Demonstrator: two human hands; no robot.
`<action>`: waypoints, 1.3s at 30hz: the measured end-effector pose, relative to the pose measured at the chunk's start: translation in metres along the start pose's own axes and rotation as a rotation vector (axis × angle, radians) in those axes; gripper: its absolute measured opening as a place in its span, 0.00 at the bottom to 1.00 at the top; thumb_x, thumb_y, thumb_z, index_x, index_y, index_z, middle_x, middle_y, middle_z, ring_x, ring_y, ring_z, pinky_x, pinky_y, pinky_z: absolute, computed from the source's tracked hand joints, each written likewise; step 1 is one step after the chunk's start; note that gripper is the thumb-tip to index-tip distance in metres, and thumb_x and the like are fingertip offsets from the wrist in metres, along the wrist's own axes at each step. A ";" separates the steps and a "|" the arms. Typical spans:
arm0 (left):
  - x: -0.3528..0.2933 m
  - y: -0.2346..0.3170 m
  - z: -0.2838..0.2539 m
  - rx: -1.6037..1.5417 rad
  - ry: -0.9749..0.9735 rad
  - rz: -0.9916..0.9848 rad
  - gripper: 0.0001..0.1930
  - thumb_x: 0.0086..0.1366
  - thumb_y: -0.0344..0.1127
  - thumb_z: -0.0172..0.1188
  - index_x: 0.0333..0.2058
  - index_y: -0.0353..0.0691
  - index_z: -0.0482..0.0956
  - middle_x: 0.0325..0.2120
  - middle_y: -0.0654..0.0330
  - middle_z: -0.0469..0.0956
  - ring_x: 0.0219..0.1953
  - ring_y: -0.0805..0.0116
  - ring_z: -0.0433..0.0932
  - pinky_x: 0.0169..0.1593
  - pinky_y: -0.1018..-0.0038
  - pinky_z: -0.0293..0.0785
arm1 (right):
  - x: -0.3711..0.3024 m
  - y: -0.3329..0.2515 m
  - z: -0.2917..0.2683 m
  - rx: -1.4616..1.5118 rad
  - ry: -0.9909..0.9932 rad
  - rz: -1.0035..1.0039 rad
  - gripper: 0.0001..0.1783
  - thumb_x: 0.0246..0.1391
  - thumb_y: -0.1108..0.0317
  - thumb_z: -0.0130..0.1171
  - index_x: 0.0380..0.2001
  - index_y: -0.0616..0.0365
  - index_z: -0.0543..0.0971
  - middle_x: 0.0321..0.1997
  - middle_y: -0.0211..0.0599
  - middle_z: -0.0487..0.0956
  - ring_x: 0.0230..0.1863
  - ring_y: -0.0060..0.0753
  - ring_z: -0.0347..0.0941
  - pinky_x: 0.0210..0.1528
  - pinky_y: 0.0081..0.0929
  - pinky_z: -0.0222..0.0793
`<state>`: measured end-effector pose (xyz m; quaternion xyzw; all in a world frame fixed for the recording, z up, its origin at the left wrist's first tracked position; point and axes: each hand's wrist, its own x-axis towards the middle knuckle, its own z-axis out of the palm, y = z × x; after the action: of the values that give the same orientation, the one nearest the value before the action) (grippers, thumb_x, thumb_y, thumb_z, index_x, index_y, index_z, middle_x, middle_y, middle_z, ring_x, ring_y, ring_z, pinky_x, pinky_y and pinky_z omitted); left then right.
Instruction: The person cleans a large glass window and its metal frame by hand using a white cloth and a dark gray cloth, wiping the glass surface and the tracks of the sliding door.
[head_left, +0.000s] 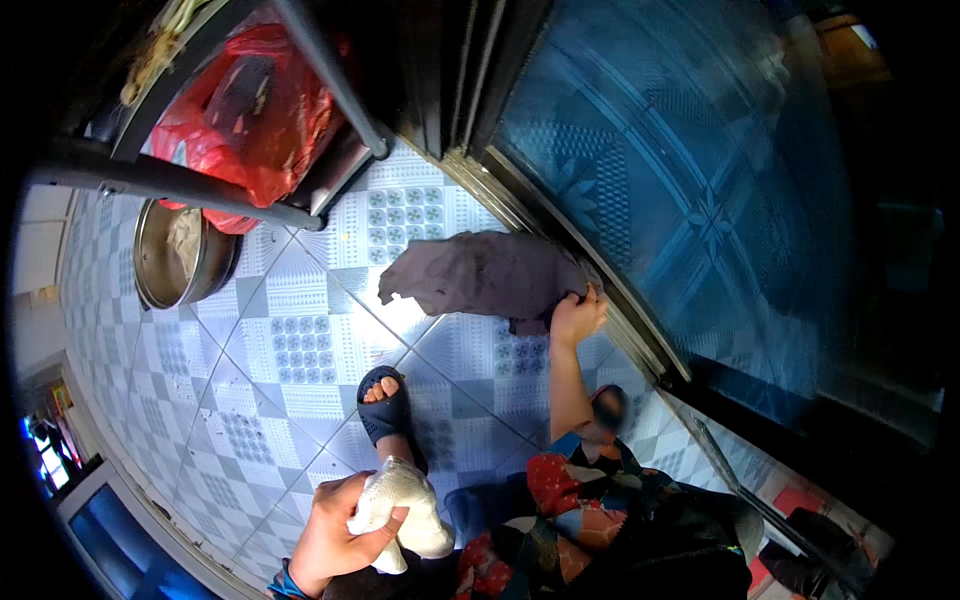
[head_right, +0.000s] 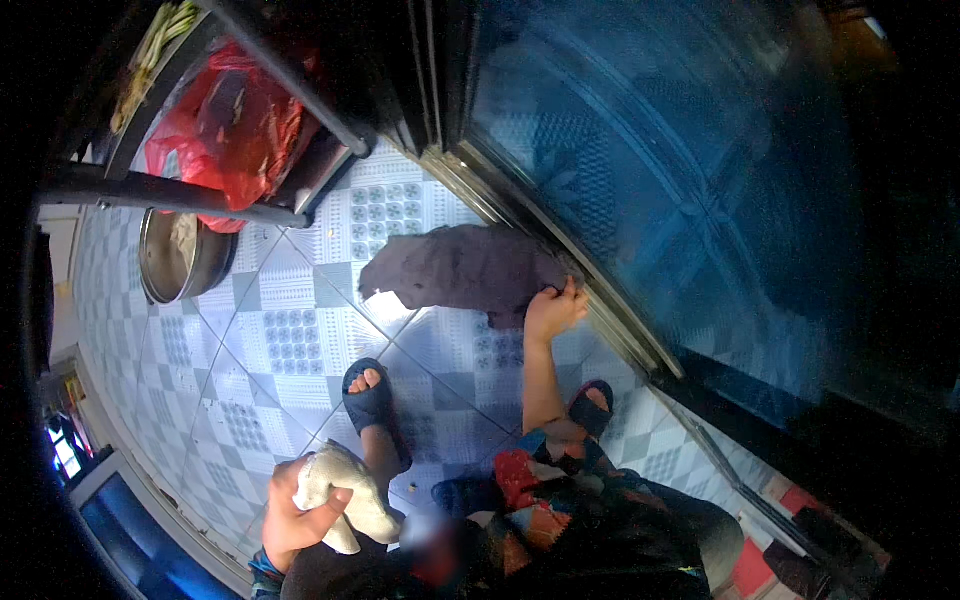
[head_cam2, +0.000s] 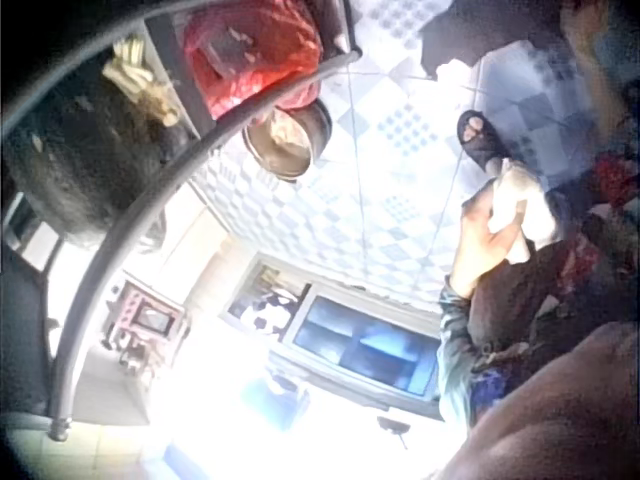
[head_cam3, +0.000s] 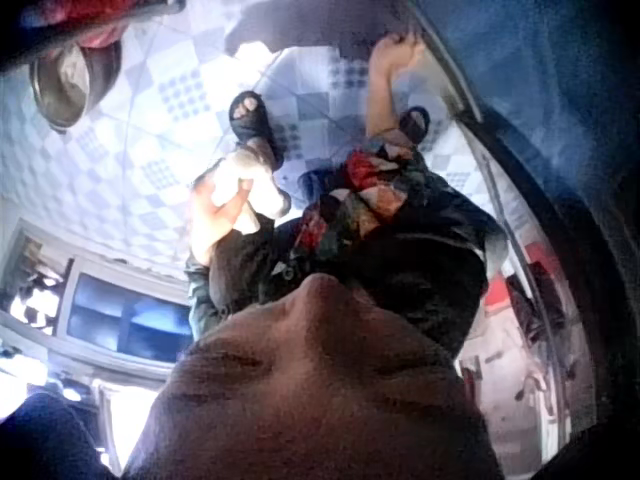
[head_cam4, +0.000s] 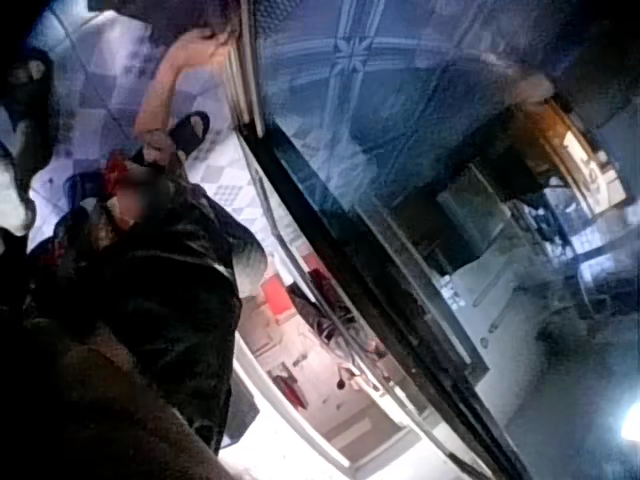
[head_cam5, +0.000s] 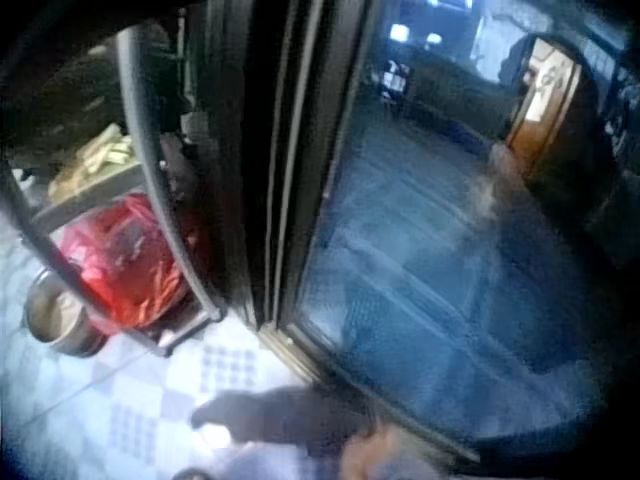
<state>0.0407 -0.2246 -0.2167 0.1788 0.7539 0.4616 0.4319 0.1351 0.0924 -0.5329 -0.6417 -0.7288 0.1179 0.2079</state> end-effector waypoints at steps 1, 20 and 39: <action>-0.001 -0.002 -0.001 -0.007 -0.005 -0.006 0.09 0.54 0.29 0.68 0.33 0.34 0.79 0.20 0.56 0.78 0.21 0.66 0.80 0.27 0.74 0.72 | 0.000 -0.007 0.009 -0.098 -0.049 0.035 0.23 0.48 0.73 0.54 0.50 0.67 0.77 0.48 0.51 0.70 0.47 0.55 0.67 0.48 0.48 0.66; -0.001 -0.014 -0.009 -0.066 0.076 -0.153 0.06 0.57 0.29 0.65 0.32 0.36 0.79 0.22 0.60 0.79 0.25 0.73 0.77 0.31 0.75 0.72 | -0.051 -0.206 0.064 0.704 -0.540 -0.455 0.21 0.43 0.79 0.52 0.43 0.58 0.81 0.43 0.45 0.73 0.48 0.50 0.67 0.50 0.42 0.65; 0.018 -0.004 -0.003 0.005 -0.053 -0.057 0.07 0.54 0.27 0.66 0.33 0.38 0.80 0.23 0.59 0.79 0.23 0.66 0.79 0.30 0.73 0.72 | 0.054 -0.228 0.098 -0.221 -0.803 -0.763 0.22 0.50 0.64 0.52 0.50 0.51 0.77 0.50 0.44 0.78 0.49 0.52 0.77 0.49 0.41 0.73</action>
<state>0.0289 -0.2159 -0.2280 0.1706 0.7481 0.4426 0.4641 -0.1168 0.1206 -0.5119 -0.2557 -0.9390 0.1923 -0.1261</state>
